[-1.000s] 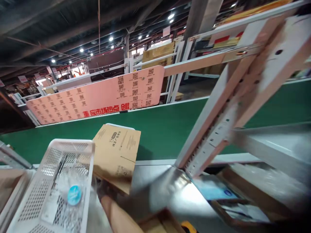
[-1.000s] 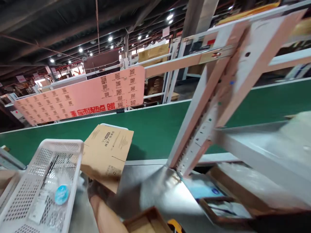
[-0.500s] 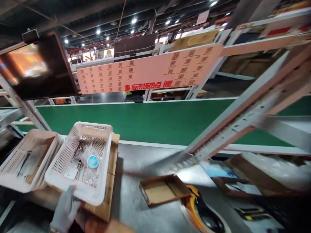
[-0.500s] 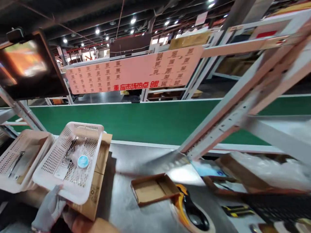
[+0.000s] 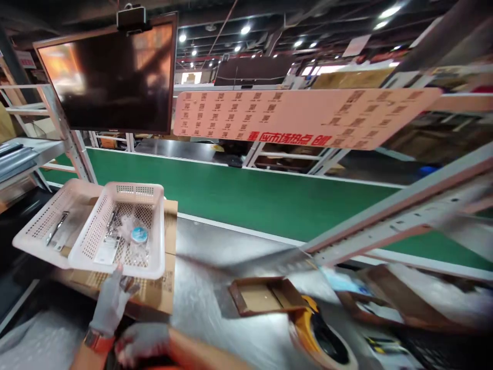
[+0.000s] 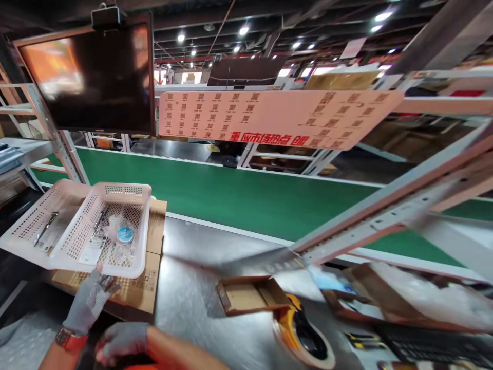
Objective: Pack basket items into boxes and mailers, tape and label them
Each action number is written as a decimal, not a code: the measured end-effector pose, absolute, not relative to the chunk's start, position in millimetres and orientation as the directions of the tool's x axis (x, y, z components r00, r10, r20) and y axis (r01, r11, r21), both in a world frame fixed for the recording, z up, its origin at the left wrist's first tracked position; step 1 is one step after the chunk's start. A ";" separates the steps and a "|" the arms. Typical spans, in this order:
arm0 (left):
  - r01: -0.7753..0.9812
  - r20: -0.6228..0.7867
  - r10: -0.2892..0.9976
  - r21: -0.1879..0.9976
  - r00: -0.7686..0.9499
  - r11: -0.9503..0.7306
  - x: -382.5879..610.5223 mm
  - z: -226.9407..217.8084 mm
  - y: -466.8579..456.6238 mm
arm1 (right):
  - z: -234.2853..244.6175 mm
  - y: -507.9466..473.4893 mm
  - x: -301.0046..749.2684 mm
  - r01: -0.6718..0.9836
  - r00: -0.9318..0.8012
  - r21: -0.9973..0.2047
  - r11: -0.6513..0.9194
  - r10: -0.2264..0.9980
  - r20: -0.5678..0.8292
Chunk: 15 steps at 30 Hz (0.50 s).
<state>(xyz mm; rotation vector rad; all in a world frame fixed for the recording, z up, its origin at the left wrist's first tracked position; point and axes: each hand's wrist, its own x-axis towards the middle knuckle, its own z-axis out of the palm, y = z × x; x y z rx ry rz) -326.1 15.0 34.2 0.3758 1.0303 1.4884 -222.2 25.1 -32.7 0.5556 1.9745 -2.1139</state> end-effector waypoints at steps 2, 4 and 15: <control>-0.629 -0.299 0.922 0.773 -0.246 0.083 -328.5 25.8 6.9 | -10.8 23.1 -171.1 0.411 -0.889 -0.887 -0.211 0.119 -0.441; -0.626 -0.282 0.913 0.779 -0.294 0.038 -326.6 19.2 -3.8 | 33.3 30.9 -118.8 0.374 -0.914 -0.897 -0.236 0.070 -0.400; -0.407 -0.231 0.969 0.896 -0.092 0.175 -280.7 56.6 -33.9 | 136.8 183.1 -189.2 0.688 -0.671 -0.415 0.595 0.740 -0.052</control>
